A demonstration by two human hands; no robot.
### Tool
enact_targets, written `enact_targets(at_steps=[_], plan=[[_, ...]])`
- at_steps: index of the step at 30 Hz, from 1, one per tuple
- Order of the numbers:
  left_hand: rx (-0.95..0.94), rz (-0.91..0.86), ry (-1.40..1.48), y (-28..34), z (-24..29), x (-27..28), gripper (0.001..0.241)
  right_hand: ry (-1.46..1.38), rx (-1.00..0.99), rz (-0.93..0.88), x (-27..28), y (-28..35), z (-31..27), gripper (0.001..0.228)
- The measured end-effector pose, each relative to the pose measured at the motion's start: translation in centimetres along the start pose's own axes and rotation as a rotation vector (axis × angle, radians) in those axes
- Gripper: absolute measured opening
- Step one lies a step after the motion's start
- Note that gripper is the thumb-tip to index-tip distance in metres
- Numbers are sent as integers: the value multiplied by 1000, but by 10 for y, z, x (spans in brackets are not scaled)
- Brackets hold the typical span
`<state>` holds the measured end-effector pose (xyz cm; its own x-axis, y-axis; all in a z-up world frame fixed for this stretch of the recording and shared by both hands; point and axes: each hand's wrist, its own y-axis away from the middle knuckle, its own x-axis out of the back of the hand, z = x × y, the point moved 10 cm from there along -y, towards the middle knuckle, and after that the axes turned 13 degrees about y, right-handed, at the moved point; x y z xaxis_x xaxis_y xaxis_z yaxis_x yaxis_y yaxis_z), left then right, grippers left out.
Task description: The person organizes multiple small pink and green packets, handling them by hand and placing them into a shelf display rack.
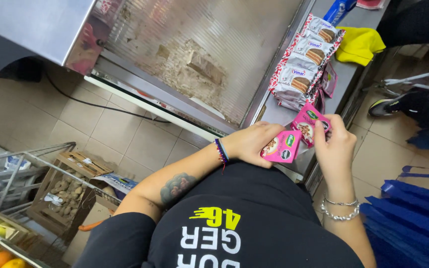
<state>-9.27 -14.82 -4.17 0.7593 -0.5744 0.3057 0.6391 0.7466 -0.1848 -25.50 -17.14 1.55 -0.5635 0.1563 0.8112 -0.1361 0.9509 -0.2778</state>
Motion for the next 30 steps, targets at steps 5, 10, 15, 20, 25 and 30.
enact_targets(at_steps=[5, 10, 15, 20, 25, 30], plan=[[-160, -121, -200, -6, -6, -29, 89, 136, 110, 94, -7, 8, -5, 8], [-146, -114, -238, -11, -4, -24, 96, 64, 97, 118, -25, 10, 31, 8], [71, 23, -282, -14, -5, -15, 87, -67, 39, 85, -54, 13, 56, 8], [331, 65, -227, -18, 19, 1, 82, -402, -287, -409, -95, 2, 72, 37], [401, 74, -221, -21, -29, -6, 83, -319, -203, -455, -84, -14, 58, 44], [438, 118, -203, -22, -18, -2, 80, -155, -59, -125, -34, -13, 55, 5]])
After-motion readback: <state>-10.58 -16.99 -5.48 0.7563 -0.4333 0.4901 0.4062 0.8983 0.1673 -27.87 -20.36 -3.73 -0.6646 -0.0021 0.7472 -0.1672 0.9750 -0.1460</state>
